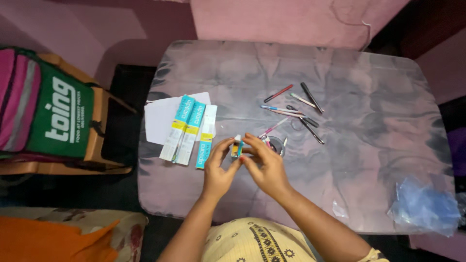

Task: The person opens a box of pens, removes the pens, and places them into a metal pen holder on the table. They repeat this process with multiple boxes, organizing the pens into the holder.

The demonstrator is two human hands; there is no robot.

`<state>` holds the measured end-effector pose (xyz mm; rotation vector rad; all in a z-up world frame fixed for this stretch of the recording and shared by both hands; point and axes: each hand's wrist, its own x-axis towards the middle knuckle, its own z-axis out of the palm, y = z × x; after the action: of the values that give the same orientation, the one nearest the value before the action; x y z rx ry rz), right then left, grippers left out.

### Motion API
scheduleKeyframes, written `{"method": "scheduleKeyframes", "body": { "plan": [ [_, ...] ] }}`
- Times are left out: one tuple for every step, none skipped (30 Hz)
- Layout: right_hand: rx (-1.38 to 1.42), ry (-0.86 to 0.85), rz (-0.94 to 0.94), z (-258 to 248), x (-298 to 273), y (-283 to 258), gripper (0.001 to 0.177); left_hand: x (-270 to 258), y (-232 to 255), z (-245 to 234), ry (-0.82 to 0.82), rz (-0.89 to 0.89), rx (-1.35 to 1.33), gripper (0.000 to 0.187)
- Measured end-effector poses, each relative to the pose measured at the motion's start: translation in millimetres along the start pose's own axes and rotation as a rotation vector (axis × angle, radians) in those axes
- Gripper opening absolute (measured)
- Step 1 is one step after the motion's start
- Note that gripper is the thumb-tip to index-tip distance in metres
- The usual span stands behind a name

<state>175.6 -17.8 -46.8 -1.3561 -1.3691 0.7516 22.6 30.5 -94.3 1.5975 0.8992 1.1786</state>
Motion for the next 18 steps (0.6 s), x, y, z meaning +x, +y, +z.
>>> {"method": "scheduleKeyframes", "body": {
  "plan": [
    [0.064, 0.007, 0.039, 1, 0, 4, 0.043, 2, 4, -2, -0.002, 0.024, 0.048, 0.054],
    [0.088, -0.002, 0.062, 0, -1, 9, 0.040, 4, 7, -2, -0.019, 0.012, 0.057, 0.053],
    [0.113, -0.010, 0.085, -1, -1, 12, 0.037, 6, 10, -3, -0.038, 0.001, 0.066, 0.052],
    [0.137, -0.018, 0.108, -2, -1, 15, 0.033, 7, 12, -4, -0.056, -0.011, 0.074, 0.051],
    [0.100, -0.010, 0.106, -2, -1, 16, 0.032, 8, 13, -5, -0.077, 0.019, 0.070, 0.052],
    [0.064, -0.001, 0.103, -3, -1, 16, 0.030, 8, 15, -7, -0.099, 0.048, 0.065, 0.053],
    [0.026, 0.011, 0.099, -5, 0, 16, 0.028, 8, 16, -8, -0.123, 0.080, 0.059, 0.054],
    [-0.030, -0.003, 0.074, -7, 1, 15, 0.029, 7, 17, -10, -0.145, 0.084, 0.041, 0.056],
    [-0.088, -0.014, 0.049, -10, 1, 13, 0.029, 7, 18, -11, -0.170, 0.090, 0.021, 0.058],
    [-0.147, -0.025, 0.024, -11, 2, 12, 0.030, 7, 20, -12, -0.196, 0.095, 0.001, 0.060],
    [-0.176, -0.028, -0.012, -12, 2, 11, 0.030, 8, 21, -14, -0.219, 0.079, -0.005, 0.063],
    [-0.204, -0.031, -0.048, -13, 3, 10, 0.030, 8, 22, -16, -0.242, 0.062, -0.011, 0.066],
    [-0.232, -0.033, -0.083, -13, 2, 9, 0.030, 8, 23, -17, -0.267, 0.045, -0.017, 0.069],
    [-0.204, -0.029, -0.065, -13, 2, 8, 0.030, 8, 23, -17, -0.261, 0.038, -0.002, 0.067],
    [-0.175, -0.024, -0.051, -13, 4, 7, 0.029, 9, 24, -17, -0.253, 0.034, 0.014, 0.066],
    [-0.145, -0.020, -0.037, -12, 5, 5, 0.029, 9, 25, -17, -0.246, 0.030, 0.031, 0.065],
    [-0.153, -0.023, -0.046, -12, 6, 3, 0.034, 10, 25, -16, -0.230, 0.004, 0.008, 0.064],
    [-0.160, -0.025, -0.055, -13, 7, 1, 0.039, 10, 25, -13, -0.214, -0.022, -0.014, 0.063]
  ]
}}
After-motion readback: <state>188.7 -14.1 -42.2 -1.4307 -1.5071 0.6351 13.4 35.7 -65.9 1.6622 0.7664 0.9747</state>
